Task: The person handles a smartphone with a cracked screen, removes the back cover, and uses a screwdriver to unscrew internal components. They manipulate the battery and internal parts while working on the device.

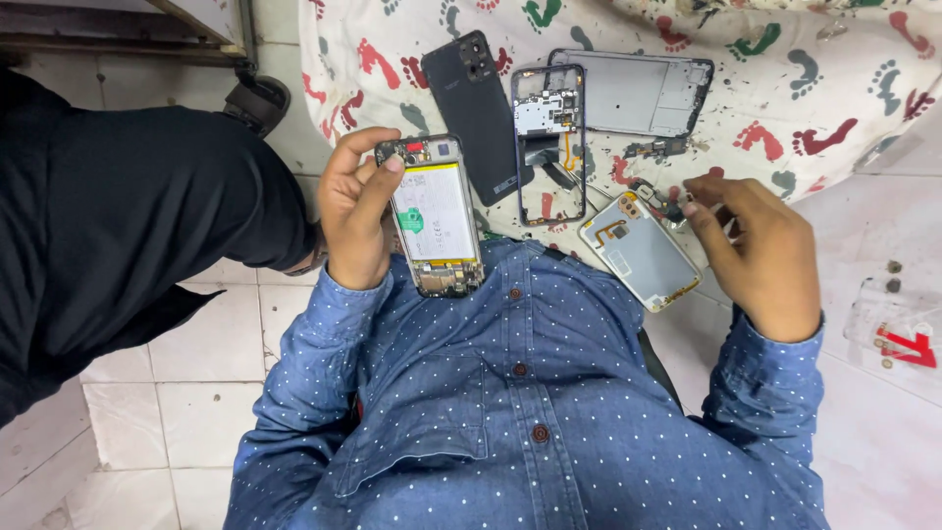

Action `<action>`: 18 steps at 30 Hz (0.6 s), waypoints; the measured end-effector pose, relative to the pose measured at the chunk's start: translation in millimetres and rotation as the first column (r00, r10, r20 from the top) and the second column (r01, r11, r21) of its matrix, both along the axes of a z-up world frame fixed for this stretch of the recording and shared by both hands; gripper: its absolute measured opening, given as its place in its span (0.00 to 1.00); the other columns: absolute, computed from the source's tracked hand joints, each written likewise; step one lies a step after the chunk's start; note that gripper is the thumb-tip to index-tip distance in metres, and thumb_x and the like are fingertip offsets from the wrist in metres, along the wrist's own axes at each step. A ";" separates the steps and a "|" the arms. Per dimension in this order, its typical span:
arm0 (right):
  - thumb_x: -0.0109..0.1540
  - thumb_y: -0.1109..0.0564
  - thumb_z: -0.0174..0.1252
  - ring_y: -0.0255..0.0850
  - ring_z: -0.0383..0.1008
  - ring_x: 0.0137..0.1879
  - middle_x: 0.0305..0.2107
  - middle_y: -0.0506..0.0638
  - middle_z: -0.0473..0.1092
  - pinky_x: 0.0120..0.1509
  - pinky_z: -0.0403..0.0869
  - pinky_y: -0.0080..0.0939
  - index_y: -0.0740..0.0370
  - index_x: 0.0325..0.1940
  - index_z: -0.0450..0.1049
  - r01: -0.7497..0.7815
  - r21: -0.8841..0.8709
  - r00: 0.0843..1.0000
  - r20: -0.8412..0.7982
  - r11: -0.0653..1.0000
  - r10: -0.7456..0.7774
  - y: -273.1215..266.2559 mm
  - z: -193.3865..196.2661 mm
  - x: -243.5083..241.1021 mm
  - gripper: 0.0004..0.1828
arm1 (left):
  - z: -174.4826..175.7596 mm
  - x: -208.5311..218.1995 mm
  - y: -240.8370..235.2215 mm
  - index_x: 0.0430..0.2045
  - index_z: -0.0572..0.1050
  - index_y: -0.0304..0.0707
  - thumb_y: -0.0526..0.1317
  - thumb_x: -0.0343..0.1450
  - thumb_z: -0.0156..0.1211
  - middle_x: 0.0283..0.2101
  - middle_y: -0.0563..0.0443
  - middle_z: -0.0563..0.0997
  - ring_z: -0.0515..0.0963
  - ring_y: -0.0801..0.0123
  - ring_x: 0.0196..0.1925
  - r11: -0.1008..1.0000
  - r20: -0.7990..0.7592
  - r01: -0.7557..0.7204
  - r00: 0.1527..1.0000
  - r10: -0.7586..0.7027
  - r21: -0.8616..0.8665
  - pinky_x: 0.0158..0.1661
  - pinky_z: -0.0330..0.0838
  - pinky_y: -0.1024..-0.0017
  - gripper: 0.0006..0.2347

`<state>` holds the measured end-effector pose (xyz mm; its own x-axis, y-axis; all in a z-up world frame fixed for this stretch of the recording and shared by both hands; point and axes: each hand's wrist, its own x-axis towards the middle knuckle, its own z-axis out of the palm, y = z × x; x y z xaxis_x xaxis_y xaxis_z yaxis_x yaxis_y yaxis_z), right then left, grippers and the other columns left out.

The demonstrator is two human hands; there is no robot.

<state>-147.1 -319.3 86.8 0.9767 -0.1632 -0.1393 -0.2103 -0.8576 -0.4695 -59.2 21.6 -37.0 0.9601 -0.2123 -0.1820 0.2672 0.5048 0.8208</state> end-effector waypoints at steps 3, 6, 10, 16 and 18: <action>0.68 0.55 0.62 0.46 0.73 0.39 0.37 0.54 0.73 0.43 0.71 0.44 0.61 0.54 0.80 -0.063 0.012 0.998 0.012 0.998 0.063 1.7 -18.9 -3.5 0.12 | -12.1 -11.5 -17.1 0.56 0.69 0.29 0.35 0.79 0.54 0.46 0.39 0.81 0.83 0.67 0.44 0.966 -0.124 0.009 0.991 -0.043 -0.257 0.48 0.77 0.71 0.12; 0.67 0.53 0.63 0.50 0.70 0.44 0.38 0.55 0.71 0.48 0.69 0.47 0.61 0.54 0.80 -0.129 -0.008 0.989 0.069 0.992 0.129 9.4 -37.9 -3.7 0.14 | -17.9 -18.8 -29.7 0.60 0.67 0.26 0.43 0.79 0.50 0.56 0.33 0.76 0.82 0.59 0.51 0.900 -0.229 0.074 0.955 -0.188 -0.430 0.53 0.77 0.65 0.19; 0.66 0.52 0.63 0.52 0.67 0.49 0.41 0.55 0.70 0.54 0.68 0.50 0.61 0.54 0.81 -0.174 -0.059 0.977 0.112 0.983 0.180 17.3 -53.4 5.3 0.15 | -6.8 -19.3 -30.4 0.65 0.65 0.25 0.53 0.78 0.42 0.66 0.25 0.71 0.78 0.46 0.60 0.744 -0.180 0.200 0.901 -0.395 -0.637 0.61 0.72 0.51 0.28; 0.67 0.52 0.64 0.52 0.67 0.52 0.45 0.55 0.71 0.57 0.68 0.50 0.61 0.54 0.80 -0.209 -0.107 0.960 0.165 0.972 0.224 23.9 -60.7 14.9 0.15 | 23.8 -20.9 -35.7 0.71 0.58 0.40 0.61 0.80 0.35 0.68 0.29 0.66 0.76 0.42 0.63 0.585 -0.010 0.297 0.886 -0.463 -0.755 0.65 0.68 0.38 0.29; 0.68 0.52 0.65 0.51 0.67 0.53 0.46 0.54 0.71 0.58 0.68 0.48 0.61 0.54 0.80 -0.209 -0.109 0.959 0.175 0.972 0.225 24.5 -58.9 14.5 0.13 | 35.5 -22.9 -36.7 0.72 0.56 0.45 0.61 0.82 0.34 0.67 0.29 0.67 0.76 0.45 0.61 0.580 0.045 0.333 0.890 -0.453 -0.743 0.62 0.69 0.41 0.27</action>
<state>-132.6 -294.7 27.9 0.9973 0.0519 0.0520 0.0685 -0.9127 -0.4029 -82.1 -15.1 -1.5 0.7276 -0.6814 0.0799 0.6609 0.7274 0.1849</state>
